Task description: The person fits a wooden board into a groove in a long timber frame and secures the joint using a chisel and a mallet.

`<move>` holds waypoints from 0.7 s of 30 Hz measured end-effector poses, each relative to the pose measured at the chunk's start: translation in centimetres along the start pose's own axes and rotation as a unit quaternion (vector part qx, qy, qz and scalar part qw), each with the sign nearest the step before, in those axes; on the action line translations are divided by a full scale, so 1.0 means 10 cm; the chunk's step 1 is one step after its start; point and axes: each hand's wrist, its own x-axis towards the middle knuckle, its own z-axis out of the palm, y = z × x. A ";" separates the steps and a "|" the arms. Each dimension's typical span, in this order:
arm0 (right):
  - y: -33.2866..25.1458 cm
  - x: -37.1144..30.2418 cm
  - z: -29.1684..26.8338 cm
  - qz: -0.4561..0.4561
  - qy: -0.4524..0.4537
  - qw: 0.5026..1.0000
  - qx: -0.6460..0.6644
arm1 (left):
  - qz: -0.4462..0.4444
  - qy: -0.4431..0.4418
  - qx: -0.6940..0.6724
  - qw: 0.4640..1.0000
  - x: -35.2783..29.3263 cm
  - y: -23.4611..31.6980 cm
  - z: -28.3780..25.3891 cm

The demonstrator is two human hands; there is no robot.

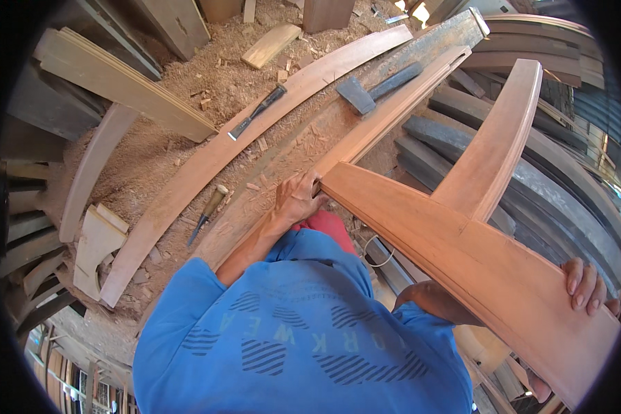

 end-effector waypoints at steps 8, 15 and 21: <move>0.24 -0.25 0.16 0.059 0.014 0.998 -0.029 | 0.233 0.303 -0.277 0.882 -0.01 0.31 0.05; 0.32 -0.23 0.17 0.075 -0.009 0.997 -0.033 | 0.238 0.352 -0.317 0.848 0.58 0.54 0.25; 0.30 -0.14 0.10 0.075 0.000 0.997 -0.033 | 0.141 0.114 -0.078 0.980 0.18 -0.08 0.02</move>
